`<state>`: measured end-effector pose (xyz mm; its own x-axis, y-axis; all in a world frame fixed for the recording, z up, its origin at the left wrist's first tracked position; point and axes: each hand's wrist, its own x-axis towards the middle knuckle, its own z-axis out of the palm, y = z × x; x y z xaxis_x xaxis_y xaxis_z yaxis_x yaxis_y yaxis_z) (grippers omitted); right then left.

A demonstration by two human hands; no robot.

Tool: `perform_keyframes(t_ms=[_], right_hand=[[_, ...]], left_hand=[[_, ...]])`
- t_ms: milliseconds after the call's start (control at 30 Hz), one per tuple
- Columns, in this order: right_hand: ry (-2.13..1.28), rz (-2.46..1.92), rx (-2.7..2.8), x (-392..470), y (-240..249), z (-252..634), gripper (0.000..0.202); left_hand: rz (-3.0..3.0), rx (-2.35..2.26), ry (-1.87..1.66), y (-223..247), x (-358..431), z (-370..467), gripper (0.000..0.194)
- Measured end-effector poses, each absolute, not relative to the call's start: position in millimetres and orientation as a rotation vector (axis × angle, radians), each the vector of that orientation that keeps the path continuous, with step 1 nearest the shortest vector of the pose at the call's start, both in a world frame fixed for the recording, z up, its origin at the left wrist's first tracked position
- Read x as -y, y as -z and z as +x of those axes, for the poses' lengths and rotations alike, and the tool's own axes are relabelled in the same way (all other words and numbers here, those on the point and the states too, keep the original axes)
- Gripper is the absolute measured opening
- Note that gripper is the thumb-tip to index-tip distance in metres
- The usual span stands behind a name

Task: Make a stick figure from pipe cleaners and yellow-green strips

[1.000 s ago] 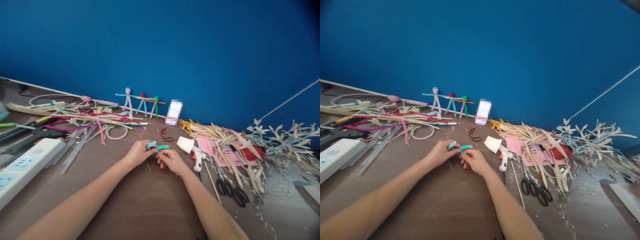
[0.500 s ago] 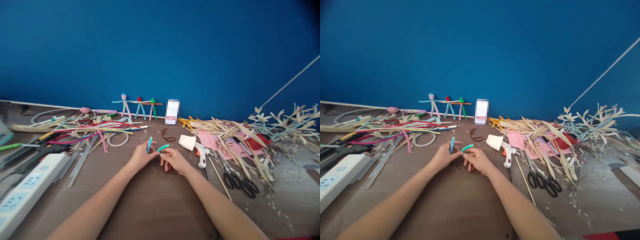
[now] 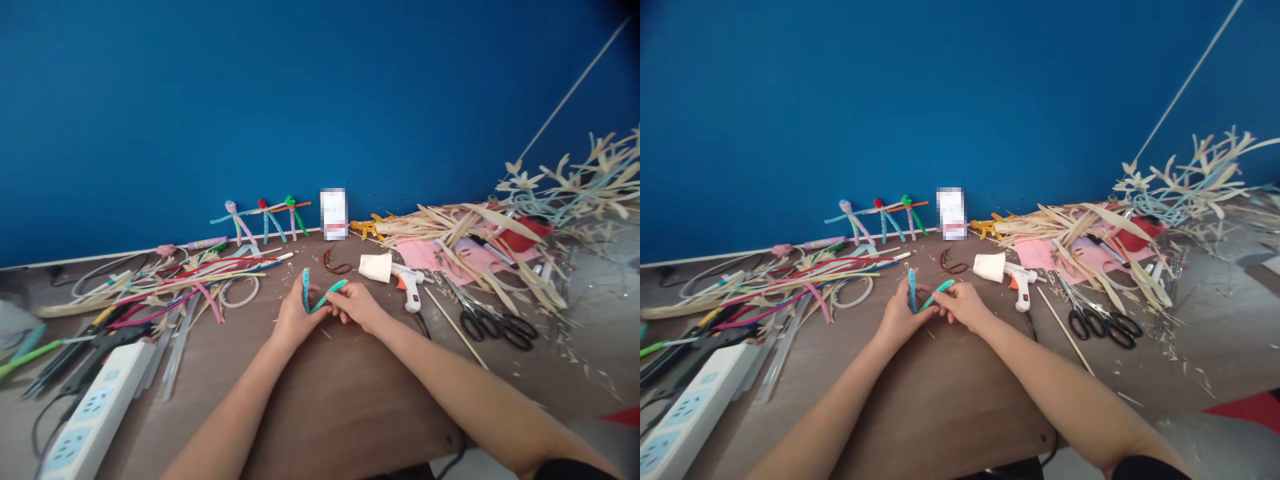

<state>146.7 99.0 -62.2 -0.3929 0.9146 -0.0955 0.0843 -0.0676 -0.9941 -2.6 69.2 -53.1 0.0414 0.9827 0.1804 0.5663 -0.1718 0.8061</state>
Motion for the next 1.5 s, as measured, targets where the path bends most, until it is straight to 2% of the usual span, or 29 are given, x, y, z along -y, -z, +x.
perform_keyframes(t_ms=[67,133,200,267,333,367,600,667,767,833,1267,1500], right_hand=[[-1.542,-1.092,1.414,-101,62,148,0.033],[-1.553,-1.069,1.301,-104,61,151,0.032],[-1.559,-1.035,1.204,-107,60,154,0.032],[-1.559,-0.993,1.147,-109,59,156,0.031],[-1.558,-0.948,1.122,-110,58,157,0.029],[-1.558,-0.925,1.119,-110,57,158,0.028],[-1.537,-0.781,1.211,-107,53,160,0.023],[-1.549,-0.787,1.276,-106,53,160,0.023],[-1.558,-0.812,1.407,-105,53,159,0.024],[-1.551,-0.821,1.477,-105,54,159,0.025],[-1.137,-1.015,1.825,-100,58,157,0.029],[-0.753,-1.117,2.138,-94,57,155,0.015]], left_hand=[[1.804,-1.563,-1.093,53,-70,-3,0.088],[1.786,-1.561,-1.192,55,-72,-6,0.091],[1.696,-1.56,-1.302,58,-74,-8,0.08],[1.525,-1.551,-1.382,61,-76,-10,0.058],[1.337,-1.525,-1.345,62,-77,-9,0.04],[1.25,-1.509,-1.285,62,-77,-8,0.037],[0.796,-1.116,-0.837,49,-67,6,0.059],[0.635,-0.96,-0.797,47,-64,8,0.049],[0.522,-0.834,-0.812,49,-62,7,0.021],[0.497,-0.814,-0.85,50,-62,4,0.015],[0.809,-1.213,-1.207,48,-65,10,0.026],[0.916,-1.308,-1.299,55,-69,10,0.033]])
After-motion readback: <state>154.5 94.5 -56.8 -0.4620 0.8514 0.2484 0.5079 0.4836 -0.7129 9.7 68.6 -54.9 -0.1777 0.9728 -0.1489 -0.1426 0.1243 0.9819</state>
